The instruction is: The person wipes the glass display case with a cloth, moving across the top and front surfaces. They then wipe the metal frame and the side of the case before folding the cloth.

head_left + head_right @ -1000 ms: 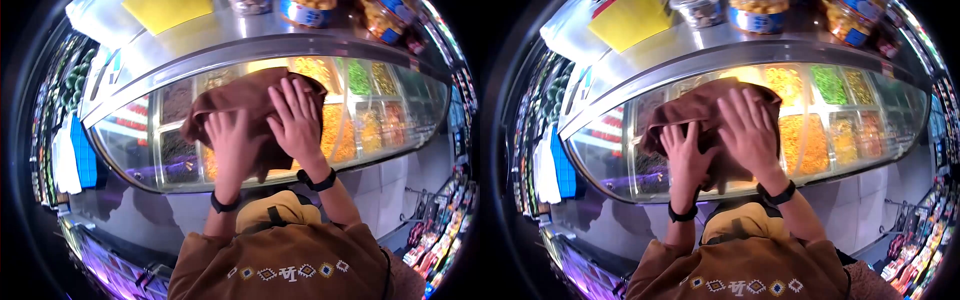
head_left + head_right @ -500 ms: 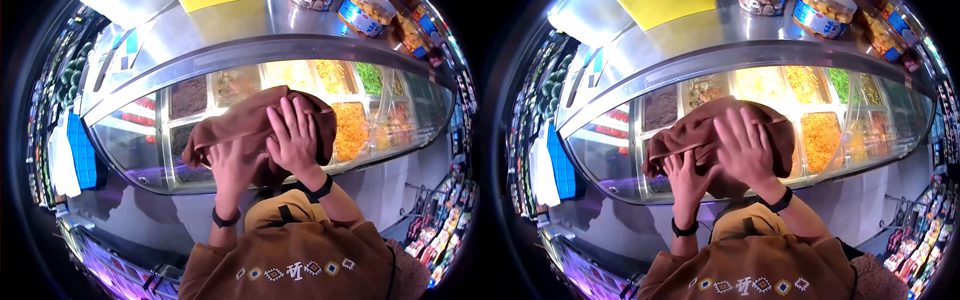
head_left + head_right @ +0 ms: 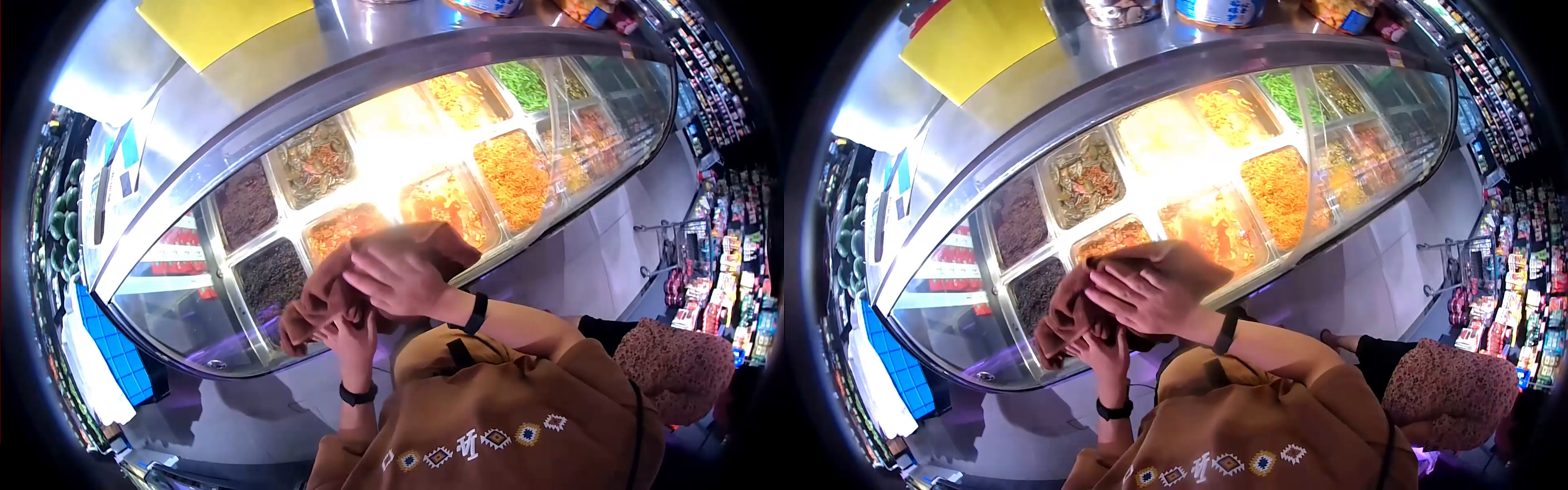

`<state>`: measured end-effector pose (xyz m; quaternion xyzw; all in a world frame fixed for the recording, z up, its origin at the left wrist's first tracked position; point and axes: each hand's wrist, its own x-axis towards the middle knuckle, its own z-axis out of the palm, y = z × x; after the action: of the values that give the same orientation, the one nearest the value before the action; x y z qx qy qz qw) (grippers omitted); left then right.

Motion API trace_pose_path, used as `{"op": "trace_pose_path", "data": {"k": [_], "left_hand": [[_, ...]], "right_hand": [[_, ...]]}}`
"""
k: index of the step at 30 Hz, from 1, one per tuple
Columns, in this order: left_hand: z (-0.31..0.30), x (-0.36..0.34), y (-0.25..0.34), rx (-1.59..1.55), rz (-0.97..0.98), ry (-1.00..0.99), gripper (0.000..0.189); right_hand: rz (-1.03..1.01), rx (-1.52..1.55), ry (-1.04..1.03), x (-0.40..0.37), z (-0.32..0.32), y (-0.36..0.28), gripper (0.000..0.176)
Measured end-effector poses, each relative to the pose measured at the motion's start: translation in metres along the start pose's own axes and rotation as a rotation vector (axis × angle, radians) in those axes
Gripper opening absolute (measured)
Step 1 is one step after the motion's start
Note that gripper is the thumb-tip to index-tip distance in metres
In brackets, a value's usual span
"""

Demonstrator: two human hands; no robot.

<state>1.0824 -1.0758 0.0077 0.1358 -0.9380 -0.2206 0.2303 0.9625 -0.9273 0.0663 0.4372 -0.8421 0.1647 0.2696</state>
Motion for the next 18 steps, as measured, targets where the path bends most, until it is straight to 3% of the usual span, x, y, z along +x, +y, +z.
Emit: {"op": "trace_pose_path", "data": {"k": [3,5,6,7,9,11,13,16,18], "left_hand": [[0.03,-0.042,-0.006,-0.003,0.005,-0.002,0.069],[0.056,-0.064,-0.014,-0.071,0.143,0.052,0.054],[0.078,-0.092,-0.031,-0.13,0.016,-0.07,0.036],[0.08,-0.099,-0.024,-0.204,-0.093,-0.119,0.045],[0.079,-0.089,0.007,-0.225,-0.114,-0.075,0.049],[0.081,-0.082,0.028,-0.298,-0.182,-0.054,0.052],[0.065,-0.039,0.082,-0.259,-0.108,0.081,0.051],[0.066,0.009,0.13,-0.096,-0.002,0.274,0.048],[0.064,0.04,0.158,-0.003,0.038,0.246,0.044]], "right_hand": [[-0.227,-0.13,-0.076,-0.04,0.012,0.006,0.049],[-0.404,-0.136,-0.114,-0.072,0.019,0.021,0.049],[-0.401,-0.154,-0.14,-0.087,0.019,0.027,0.051],[-0.399,-0.174,-0.166,-0.103,0.017,0.032,0.053],[-0.404,-0.212,-0.213,-0.118,0.01,0.042,0.056],[-0.319,-0.003,-0.123,-0.107,-0.002,0.052,0.053],[-0.186,0.177,-0.064,-0.085,-0.022,0.066,0.047],[-0.049,0.237,0.011,-0.061,-0.04,0.099,0.047],[0.024,0.258,0.03,-0.027,-0.077,0.132,0.048]]}}
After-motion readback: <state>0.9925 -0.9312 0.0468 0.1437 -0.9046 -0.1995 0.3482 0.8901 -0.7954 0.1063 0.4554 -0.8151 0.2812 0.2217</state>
